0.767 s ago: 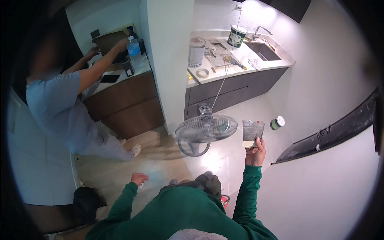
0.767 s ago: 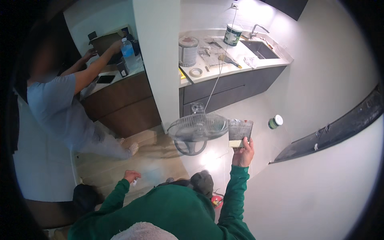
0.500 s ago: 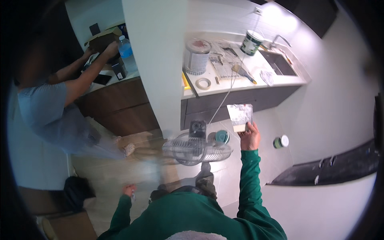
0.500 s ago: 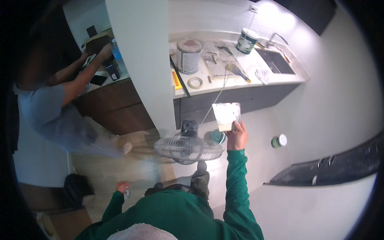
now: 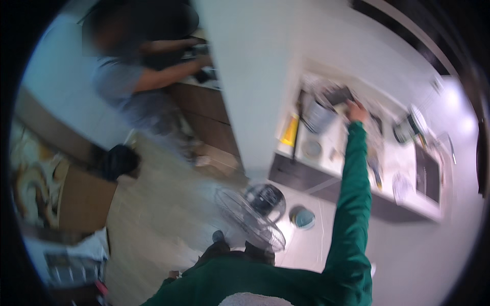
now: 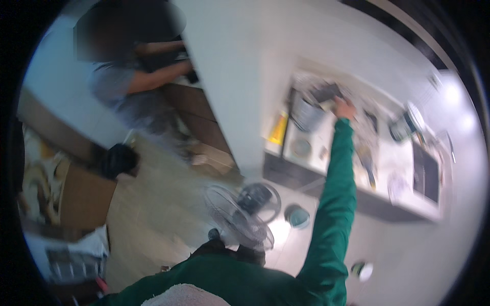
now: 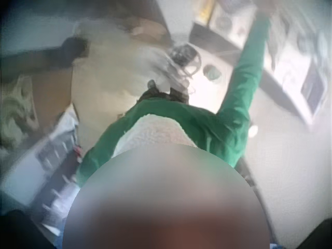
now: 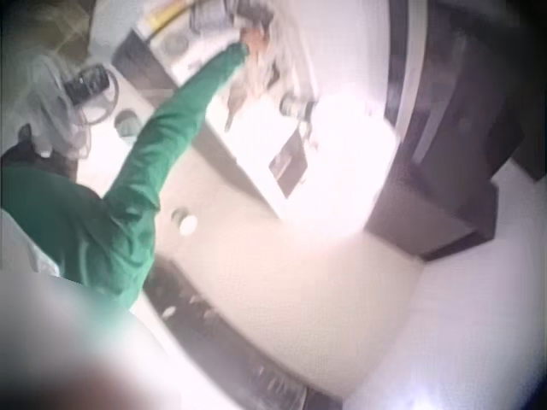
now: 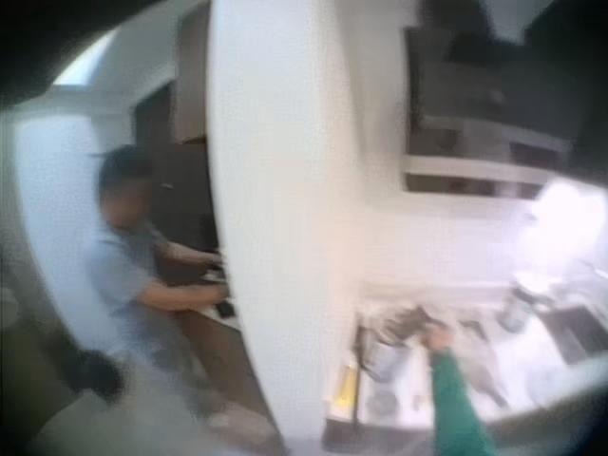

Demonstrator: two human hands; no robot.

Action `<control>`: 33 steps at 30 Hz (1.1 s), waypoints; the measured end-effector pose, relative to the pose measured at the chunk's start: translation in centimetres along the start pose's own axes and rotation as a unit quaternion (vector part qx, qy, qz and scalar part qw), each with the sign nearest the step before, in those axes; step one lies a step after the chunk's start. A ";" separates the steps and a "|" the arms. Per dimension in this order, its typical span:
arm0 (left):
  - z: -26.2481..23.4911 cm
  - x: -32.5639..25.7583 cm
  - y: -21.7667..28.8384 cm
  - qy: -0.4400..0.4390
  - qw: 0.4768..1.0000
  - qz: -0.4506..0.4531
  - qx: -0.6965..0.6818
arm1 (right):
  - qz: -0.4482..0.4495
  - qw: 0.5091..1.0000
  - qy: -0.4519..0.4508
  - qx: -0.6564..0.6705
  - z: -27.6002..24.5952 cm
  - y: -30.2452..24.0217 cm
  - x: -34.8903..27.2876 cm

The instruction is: The person applies masking tape to a dark surface using a scraper tool, then moves through the room handling a roll of tape and a white plastic bag. The person places items into the bag and walks between the bathroom and living area.

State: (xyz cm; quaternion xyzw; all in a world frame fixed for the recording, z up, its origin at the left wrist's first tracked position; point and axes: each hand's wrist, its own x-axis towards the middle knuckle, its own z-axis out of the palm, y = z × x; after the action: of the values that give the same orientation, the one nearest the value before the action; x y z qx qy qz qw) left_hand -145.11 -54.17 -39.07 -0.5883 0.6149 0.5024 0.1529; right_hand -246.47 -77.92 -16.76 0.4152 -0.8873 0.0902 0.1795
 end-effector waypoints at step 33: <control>-20.4 -2.0 -15.4 0.393 0.306 -0.062 -0.865 | -0.242 0.603 -0.465 0.601 -21.7 -67.3 -49.9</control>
State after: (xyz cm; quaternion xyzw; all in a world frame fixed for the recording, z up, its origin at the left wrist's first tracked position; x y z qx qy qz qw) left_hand -122.90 -66.29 -35.08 -0.5480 -0.2223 0.4448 -0.6726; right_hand -159.99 -79.05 -15.67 0.6149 -0.4642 0.3515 -0.5318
